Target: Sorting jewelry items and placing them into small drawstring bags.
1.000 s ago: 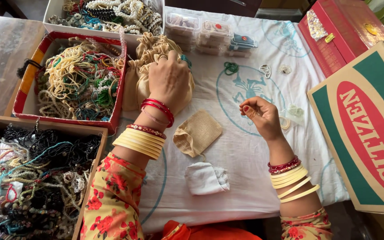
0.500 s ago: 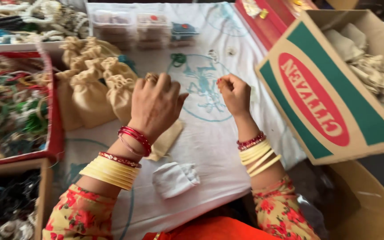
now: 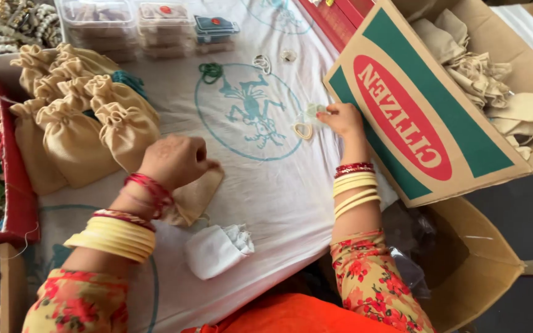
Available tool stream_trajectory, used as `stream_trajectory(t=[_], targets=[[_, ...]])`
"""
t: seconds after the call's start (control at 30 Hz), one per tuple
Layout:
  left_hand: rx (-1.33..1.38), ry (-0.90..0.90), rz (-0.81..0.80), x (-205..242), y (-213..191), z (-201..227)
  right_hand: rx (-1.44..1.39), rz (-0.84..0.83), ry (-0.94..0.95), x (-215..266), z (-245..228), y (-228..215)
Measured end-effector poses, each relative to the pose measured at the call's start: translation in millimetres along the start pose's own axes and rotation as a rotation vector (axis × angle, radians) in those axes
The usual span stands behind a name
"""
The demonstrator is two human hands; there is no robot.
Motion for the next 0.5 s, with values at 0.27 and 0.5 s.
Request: stream_trajectory(t=[0.27,0.5], targets=[[-0.025,0.118,-0.614,44.2,-12.6,20.5,-0.007,-0.058,0.189,6.1,-48.5,-7.1],[-0.304,0.049,-0.516,43.6,-4.7,15.1,-0.234,0.330,-0.118,3.7,-94.2,-34.7]])
Point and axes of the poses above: each hand's wrist, its own x-axis away from the middle knuckle, its own y-axis out of the palm, z = x × y, the point moved 8 cm from there along -x, towards the middle knuckle, and after that the axes turned 13 degrees about -y, right-handed, at the moved point
